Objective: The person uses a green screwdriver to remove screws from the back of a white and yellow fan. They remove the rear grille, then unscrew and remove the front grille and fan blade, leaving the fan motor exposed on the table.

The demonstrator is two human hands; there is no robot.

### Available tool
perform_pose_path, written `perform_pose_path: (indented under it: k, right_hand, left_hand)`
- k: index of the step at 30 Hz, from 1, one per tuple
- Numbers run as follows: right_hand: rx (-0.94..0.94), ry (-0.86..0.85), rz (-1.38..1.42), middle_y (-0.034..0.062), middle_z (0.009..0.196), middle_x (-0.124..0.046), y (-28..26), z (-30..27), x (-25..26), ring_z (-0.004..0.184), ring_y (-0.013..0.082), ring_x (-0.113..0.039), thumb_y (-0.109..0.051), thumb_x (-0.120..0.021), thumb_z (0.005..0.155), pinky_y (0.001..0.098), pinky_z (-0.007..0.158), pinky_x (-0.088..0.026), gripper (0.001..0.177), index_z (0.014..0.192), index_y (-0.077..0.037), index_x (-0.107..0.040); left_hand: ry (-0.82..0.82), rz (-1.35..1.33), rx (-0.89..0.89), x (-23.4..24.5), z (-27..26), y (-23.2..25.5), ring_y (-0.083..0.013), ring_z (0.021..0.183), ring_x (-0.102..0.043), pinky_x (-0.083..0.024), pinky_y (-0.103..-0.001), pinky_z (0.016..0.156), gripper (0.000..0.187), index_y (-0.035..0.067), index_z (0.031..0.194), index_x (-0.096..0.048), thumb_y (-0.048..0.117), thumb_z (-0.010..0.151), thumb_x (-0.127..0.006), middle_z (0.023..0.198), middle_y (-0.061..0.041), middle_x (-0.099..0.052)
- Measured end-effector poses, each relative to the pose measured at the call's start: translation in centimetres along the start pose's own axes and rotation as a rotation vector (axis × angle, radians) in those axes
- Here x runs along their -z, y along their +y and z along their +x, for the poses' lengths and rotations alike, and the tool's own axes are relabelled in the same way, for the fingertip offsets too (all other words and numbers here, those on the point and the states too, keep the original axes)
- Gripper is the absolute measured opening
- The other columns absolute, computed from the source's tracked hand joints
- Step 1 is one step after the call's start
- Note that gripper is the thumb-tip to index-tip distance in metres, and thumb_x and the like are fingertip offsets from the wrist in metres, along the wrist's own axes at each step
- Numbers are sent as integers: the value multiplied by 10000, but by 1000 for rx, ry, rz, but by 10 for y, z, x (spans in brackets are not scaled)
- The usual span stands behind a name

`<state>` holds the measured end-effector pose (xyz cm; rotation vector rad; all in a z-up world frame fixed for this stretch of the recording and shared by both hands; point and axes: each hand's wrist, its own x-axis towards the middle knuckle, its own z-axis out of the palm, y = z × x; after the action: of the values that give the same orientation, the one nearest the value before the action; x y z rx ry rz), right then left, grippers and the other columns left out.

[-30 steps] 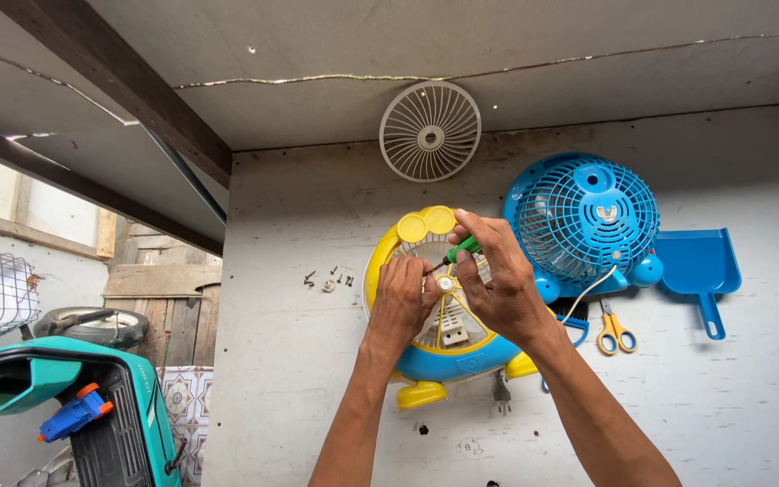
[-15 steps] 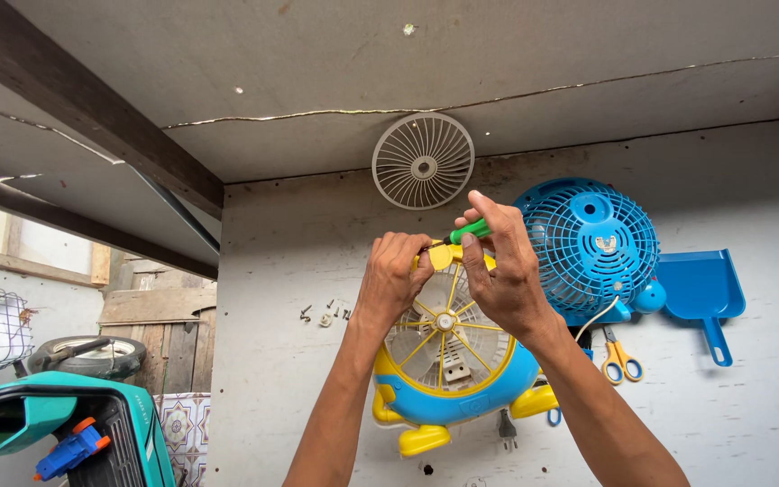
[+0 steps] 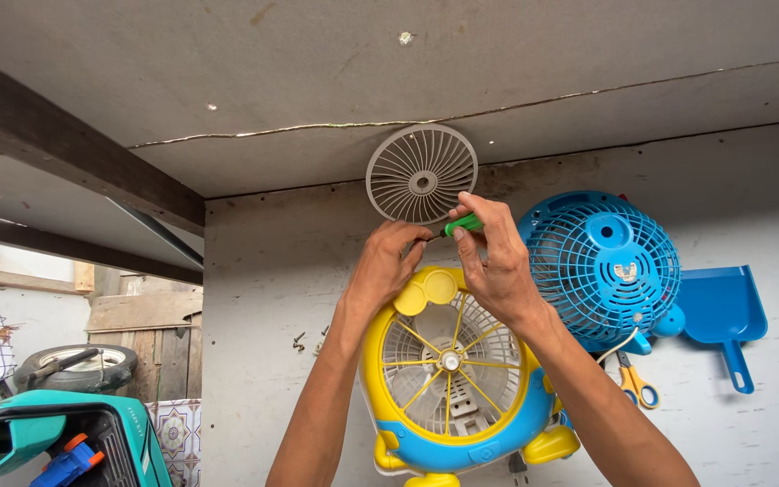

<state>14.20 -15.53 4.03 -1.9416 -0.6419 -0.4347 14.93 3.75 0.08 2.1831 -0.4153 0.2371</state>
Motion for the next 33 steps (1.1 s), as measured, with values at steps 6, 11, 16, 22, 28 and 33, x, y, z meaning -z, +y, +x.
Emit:
perform_pose_path:
  k: [6,11,16,22,28,33]
  right_hand:
    - [-104,-82,-39,167,1235,-594,19,10,-5,1040,261,-709,19,-663,973,335,830,-622,333,1281,-19,-542]
    - [-131,-171,-50,161,1153,-637,34,12,-10,1011,290,-709,4,-684,941,365,812,-596,269,1178,-14,-556]
    - [-220,-253,-28,161,1096,-661,40,16,-15,991,310,-707,0,-676,930,391,795,-586,226,1128,-13,-569]
    - [-301,-324,-13,154,1076,-674,49,17,-20,955,293,-723,-26,-664,937,384,758,-602,186,1101,-17,-577]
    - [-327,-344,-31,155,1080,-673,51,18,-21,942,290,-726,-36,-657,939,381,740,-614,187,1108,-16,-580]
    - [-337,-340,-32,156,1072,-671,47,18,-18,939,295,-724,-22,-659,933,388,743,-607,181,1098,-10,-584]
  left_hand:
    - [-114,-119,256,-12,15,-33,-293,893,-723,-555,-401,797,213,16,1085,-742,54,879,-703,1020,-156,-750]
    - [-167,-192,340,-34,20,-71,-240,866,-748,-576,-350,797,220,3,1062,-751,28,851,-694,981,-152,-777]
    - [-187,-208,373,-50,19,-94,-221,809,-742,-579,-338,754,220,-3,1046,-744,19,829,-713,933,-144,-779]
    - [-186,-191,386,-58,14,-102,-226,817,-732,-578,-342,766,206,9,1051,-750,52,850,-733,995,-141,-774]
    - [-145,-177,361,-61,10,-103,-243,873,-739,-577,-351,797,201,6,1057,-754,64,865,-736,1034,-149,-768]
    - [-122,-199,383,-59,7,-101,-238,923,-751,-585,-332,833,216,11,1092,-746,49,888,-687,1056,-153,-772]
